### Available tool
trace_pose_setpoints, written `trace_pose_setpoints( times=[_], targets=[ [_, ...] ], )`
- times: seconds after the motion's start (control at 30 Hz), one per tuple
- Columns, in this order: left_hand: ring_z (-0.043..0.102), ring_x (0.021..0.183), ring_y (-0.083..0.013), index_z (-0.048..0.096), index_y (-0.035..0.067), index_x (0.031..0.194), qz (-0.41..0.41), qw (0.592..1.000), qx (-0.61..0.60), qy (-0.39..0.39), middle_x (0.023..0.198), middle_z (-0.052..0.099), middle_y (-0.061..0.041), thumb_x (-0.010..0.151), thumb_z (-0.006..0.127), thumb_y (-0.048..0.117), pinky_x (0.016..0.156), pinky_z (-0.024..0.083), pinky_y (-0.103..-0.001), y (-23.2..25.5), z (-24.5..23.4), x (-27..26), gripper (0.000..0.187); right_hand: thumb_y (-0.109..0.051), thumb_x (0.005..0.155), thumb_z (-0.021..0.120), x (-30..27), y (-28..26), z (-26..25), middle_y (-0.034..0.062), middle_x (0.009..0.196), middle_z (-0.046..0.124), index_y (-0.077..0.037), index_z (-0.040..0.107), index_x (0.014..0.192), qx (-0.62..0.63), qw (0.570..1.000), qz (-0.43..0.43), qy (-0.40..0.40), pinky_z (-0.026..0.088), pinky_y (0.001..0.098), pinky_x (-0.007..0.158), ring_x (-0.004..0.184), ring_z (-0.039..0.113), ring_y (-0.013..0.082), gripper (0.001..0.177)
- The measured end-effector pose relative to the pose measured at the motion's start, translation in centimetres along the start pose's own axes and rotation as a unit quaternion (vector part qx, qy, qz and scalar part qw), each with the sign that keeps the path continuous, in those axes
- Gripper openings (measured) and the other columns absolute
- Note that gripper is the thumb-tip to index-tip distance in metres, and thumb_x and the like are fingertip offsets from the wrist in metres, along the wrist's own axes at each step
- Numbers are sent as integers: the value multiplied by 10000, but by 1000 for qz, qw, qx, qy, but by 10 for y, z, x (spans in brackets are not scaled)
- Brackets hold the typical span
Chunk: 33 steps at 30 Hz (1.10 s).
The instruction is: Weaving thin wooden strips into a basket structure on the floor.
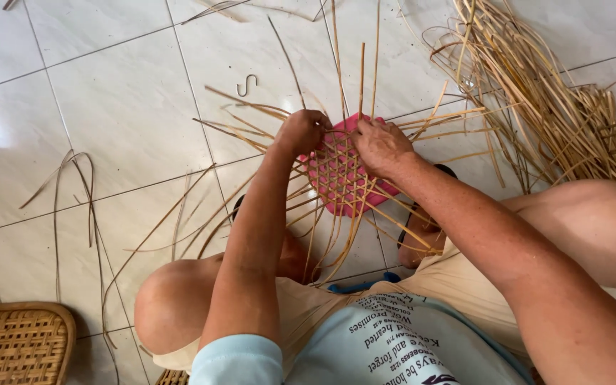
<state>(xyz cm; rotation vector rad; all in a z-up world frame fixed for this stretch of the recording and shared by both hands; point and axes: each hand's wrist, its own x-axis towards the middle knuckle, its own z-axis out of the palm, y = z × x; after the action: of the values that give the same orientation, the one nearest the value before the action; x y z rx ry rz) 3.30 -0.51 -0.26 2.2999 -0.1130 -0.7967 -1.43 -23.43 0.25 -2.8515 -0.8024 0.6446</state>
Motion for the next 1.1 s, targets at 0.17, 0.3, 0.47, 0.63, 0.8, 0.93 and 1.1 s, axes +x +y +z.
trace_pose_setpoints(
  times=[0.17, 0.3, 0.47, 0.63, 0.8, 0.93, 1.1],
  targets=[
    [749, 910, -431, 664, 324, 1155, 89, 978, 152, 111, 1125, 656, -78, 1020, 474, 327, 866, 636, -541, 8, 19, -36, 234, -332, 868, 729, 5, 9, 19, 91, 1159, 614, -120, 694, 1153, 4, 1000, -1, 1, 567, 510, 949, 1135, 657, 349, 358],
    [740, 887, -392, 628, 279, 1111, 145, 949, 207, 190, 1041, 555, -64, 1019, 455, 333, 743, 648, -513, -10, 42, -35, 204, -341, 865, 713, -2, 3, 4, 96, 1132, 609, -105, 679, 1116, 10, 1000, -14, -3, 566, 525, 944, 1116, 654, 371, 346],
    [649, 1125, -360, 553, 249, 1396, 82, 948, 293, 92, 1201, 528, -64, 923, 606, 546, 886, 593, -542, 12, 27, -49, 560, -302, 872, 672, -2, -1, 3, 108, 1114, 613, -84, 667, 1110, 10, 1000, -14, 0, 561, 521, 934, 1103, 657, 381, 323],
    [613, 1164, -317, 592, 277, 1366, 77, 942, 318, 73, 1211, 530, -32, 886, 611, 668, 906, 547, -505, 8, 24, -36, 619, -298, 864, 686, -2, -1, 2, 118, 1124, 615, -75, 670, 1121, 1, 1000, -19, 5, 555, 530, 958, 1108, 656, 391, 340],
    [658, 1149, -326, 651, 294, 1319, 71, 955, 283, 55, 1183, 549, -48, 840, 700, 632, 906, 586, -492, 16, 13, -37, 588, -298, 876, 681, -2, 1, -4, 107, 1130, 608, -97, 682, 1145, 12, 1000, -12, 4, 557, 530, 973, 1121, 657, 391, 336],
    [677, 1139, -352, 675, 303, 1297, 46, 965, 252, 57, 1195, 552, -57, 827, 742, 634, 915, 598, -509, 9, 17, -34, 579, -312, 861, 720, -2, -1, -3, 101, 1138, 610, -98, 681, 1156, 8, 1000, -23, -3, 561, 528, 972, 1131, 654, 391, 367],
    [671, 1107, -359, 595, 330, 1400, 93, 957, 266, 69, 1158, 510, -54, 887, 714, 587, 898, 588, -520, 7, 18, -44, 586, -312, 869, 723, -6, 0, -1, 96, 1145, 599, -110, 678, 1188, 8, 1000, -17, 0, 561, 525, 976, 1125, 655, 395, 380]
  ],
)
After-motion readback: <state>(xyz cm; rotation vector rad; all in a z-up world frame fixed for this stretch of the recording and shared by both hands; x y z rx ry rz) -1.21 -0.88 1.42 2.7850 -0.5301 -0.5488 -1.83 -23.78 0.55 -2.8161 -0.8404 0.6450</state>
